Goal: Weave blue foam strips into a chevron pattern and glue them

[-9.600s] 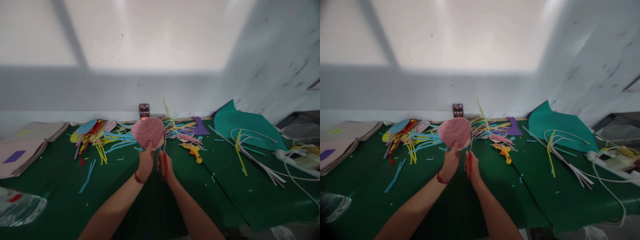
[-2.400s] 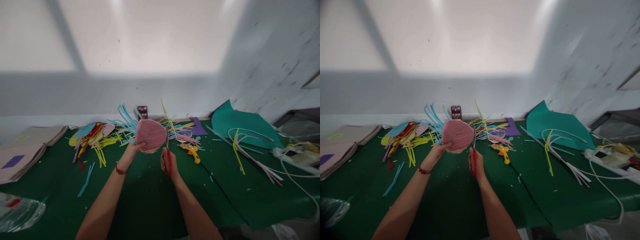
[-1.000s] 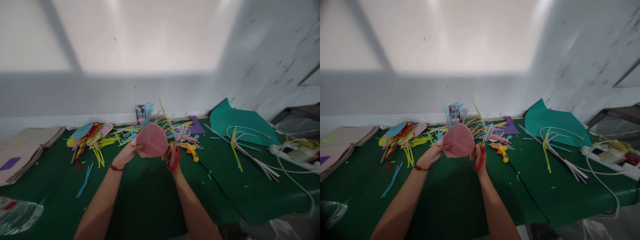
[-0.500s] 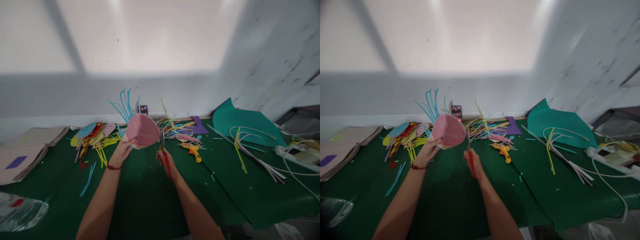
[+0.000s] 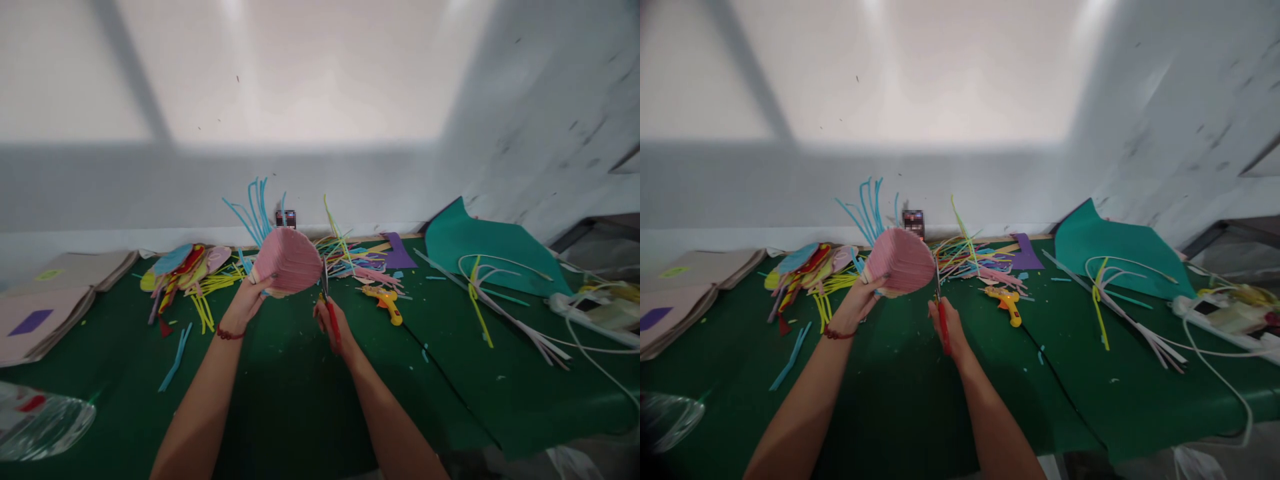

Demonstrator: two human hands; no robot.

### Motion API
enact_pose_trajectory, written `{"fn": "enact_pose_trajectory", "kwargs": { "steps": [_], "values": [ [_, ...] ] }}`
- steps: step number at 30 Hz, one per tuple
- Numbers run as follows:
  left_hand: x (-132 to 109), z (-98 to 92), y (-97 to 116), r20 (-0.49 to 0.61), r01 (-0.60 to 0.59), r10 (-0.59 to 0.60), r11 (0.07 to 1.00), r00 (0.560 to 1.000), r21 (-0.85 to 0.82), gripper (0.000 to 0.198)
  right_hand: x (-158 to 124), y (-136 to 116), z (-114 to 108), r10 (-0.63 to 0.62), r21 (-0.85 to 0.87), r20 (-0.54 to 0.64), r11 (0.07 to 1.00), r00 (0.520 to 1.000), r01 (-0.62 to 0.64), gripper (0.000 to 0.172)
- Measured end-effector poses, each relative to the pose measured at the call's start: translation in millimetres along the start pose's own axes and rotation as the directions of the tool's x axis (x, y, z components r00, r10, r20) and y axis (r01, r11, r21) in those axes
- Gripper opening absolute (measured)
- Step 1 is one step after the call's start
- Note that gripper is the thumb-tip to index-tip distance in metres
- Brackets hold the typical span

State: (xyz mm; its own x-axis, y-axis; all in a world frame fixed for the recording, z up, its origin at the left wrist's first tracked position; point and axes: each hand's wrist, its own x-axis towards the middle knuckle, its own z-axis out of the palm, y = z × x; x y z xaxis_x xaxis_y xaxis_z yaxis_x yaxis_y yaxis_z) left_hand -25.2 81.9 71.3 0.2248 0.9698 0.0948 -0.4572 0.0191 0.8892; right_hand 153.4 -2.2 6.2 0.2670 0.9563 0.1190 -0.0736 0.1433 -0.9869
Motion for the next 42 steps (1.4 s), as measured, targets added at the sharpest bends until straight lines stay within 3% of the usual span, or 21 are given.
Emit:
{"fn": "enact_pose_trajectory", "kwargs": {
  "steps": [3,14,23,33,42],
  "values": [
    [0.4,0.9,-2.3,0.004,-0.007,0.007,1.0,1.0,-0.004,0.056,-0.3,0.4,-1.0,-0.022,-0.057,0.06,0.998,0.998,0.025,0.043],
    [-1.8,17.5,-13.6,-0.051,0.012,-0.016,0.997,0.999,-0.079,0.05,4.0,7.5,-1.6,0.011,0.045,0.023,0.999,1.0,-0.012,0.049],
    [-3.9,28.2,-25.6,-0.049,-0.009,0.002,0.99,0.999,-0.142,0.044,4.2,9.6,-2.6,-0.113,0.088,0.065,0.99,0.992,0.107,0.05],
    [-5.8,29.5,-28.6,-0.036,0.012,-0.017,0.993,0.999,-0.116,0.044,6.3,7.6,-5.6,-0.112,0.01,0.017,0.994,0.994,0.111,0.051],
    [-6.3,31.5,-27.5,-0.054,0.008,-0.013,0.995,0.998,-0.1,0.046,2.3,1.4,-3.3,-0.028,0.046,-0.065,0.998,0.997,0.031,0.055]
  ]
}}
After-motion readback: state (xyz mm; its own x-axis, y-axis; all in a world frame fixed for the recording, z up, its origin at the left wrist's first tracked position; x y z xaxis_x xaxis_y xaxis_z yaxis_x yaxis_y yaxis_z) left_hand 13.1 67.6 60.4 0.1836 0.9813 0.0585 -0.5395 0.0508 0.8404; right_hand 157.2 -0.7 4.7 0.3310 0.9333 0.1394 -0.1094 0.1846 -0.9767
